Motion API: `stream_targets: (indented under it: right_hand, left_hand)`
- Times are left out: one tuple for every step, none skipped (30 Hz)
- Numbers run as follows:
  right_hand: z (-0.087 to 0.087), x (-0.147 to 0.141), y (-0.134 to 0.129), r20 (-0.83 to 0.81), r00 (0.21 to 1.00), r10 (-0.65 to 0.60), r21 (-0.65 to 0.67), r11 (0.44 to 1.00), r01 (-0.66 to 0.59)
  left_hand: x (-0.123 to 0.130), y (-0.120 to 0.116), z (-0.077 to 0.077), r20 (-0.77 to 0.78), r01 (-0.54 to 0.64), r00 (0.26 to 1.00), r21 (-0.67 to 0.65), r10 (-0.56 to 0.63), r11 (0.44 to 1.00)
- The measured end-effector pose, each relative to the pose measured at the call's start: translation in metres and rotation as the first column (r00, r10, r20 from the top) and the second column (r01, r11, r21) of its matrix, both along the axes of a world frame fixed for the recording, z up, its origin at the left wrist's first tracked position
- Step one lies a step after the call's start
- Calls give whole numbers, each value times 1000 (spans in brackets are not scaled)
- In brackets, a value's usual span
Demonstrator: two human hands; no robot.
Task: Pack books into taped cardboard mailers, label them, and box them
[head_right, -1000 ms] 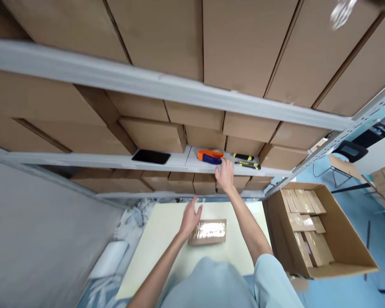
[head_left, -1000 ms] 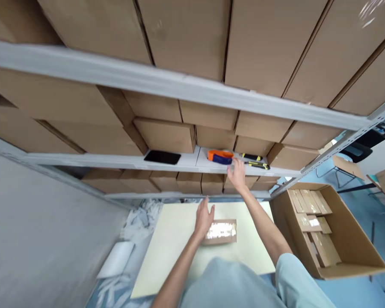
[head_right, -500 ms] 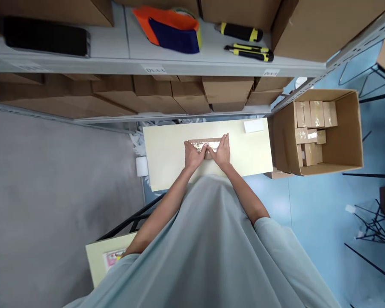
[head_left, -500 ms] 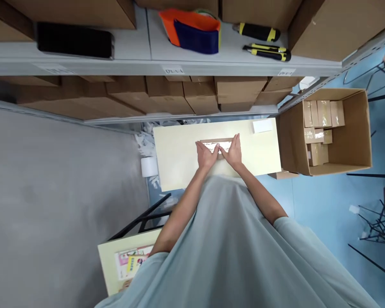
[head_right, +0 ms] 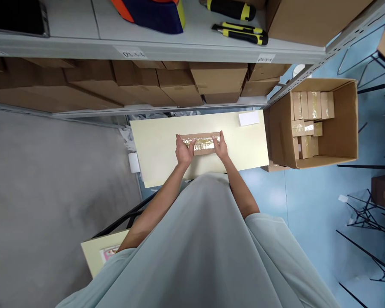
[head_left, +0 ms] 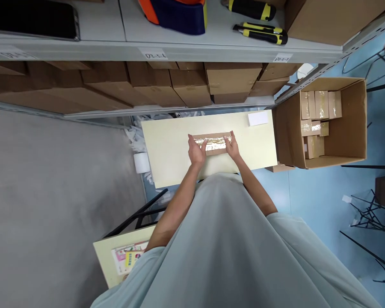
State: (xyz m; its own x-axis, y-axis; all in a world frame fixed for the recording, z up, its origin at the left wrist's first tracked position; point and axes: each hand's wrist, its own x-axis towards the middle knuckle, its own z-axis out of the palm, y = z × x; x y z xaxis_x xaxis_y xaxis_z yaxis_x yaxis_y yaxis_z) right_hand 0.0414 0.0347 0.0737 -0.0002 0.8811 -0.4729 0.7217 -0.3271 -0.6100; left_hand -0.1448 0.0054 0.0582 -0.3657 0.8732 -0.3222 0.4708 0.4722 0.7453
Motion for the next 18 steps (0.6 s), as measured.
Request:
stream_targets:
  right_hand:
    - [-2,2,1,-17,1000,-21,-12,1000,21]
    - [-3,3,2,-25,999,-38,-21,999,37]
    - [-4,5,3,-32,998,-49,-28,998,48]
    - [-3,6,2,-36,998,-57,-35,998,56]
    - [-1,8,1,-35,997,-63,-41,997,62]
    - [1,10,0,-24,997,-68,-39,997,67]
    - [5,12,-3,0,997,-73,-23,997,73]
    - [9,15,-6,33,996,-81,5,997,81]
    - [13,18,-9,65,994,-90,38,995,88]
    - [18,20,-12,86,992,-97,67,994,91]
    - [23,22,-14,91,991,-96,84,993,89]
    - [28,23,-16,79,993,-87,87,993,80]
    - [33,23,-17,59,996,-74,78,995,69]
    - [38,23,-17,42,997,-61,67,996,59]
    - [43,24,-15,33,998,-53,64,997,51]
    - [48,24,-14,33,998,-52,74,996,50]
    - [53,25,-12,38,998,-57,96,994,53]
    - [58,26,-9,43,997,-64,122,991,58]
  left_hand:
    - [0,0,-1,6,-6,1000,11,6,1000]
    - [0,1,-2,16,-12,1000,19,12,1000]
    - [-1,2,-2,33,-25,999,18,24,1000]
    - [-4,2,-2,57,-44,997,2,44,999]
    - [-7,2,-2,83,-69,994,-26,71,997]
    - [-11,2,-2,106,-93,990,-54,98,994]
    - [-16,0,-1,118,-112,986,-71,120,991]
    - [-21,-1,1,117,-127,984,-69,134,990]
    - [-26,-4,3,107,-135,984,-47,140,990]
    - [-30,-7,6,93,-137,986,-13,137,991]
    - [-33,-10,10,82,-134,988,20,132,991]
    - [-35,-12,14,77,-131,989,41,127,991]
    - [-35,-14,18,77,-130,989,50,126,990]
    - [-34,-15,24,78,-133,989,53,129,990]
    - [-31,-15,29,77,-140,988,59,135,988]
    - [-29,-15,36,72,-146,987,72,141,987]
    - [-26,-14,42,64,-151,987,96,146,984]
    - [-24,-13,47,56,-149,988,128,143,981]
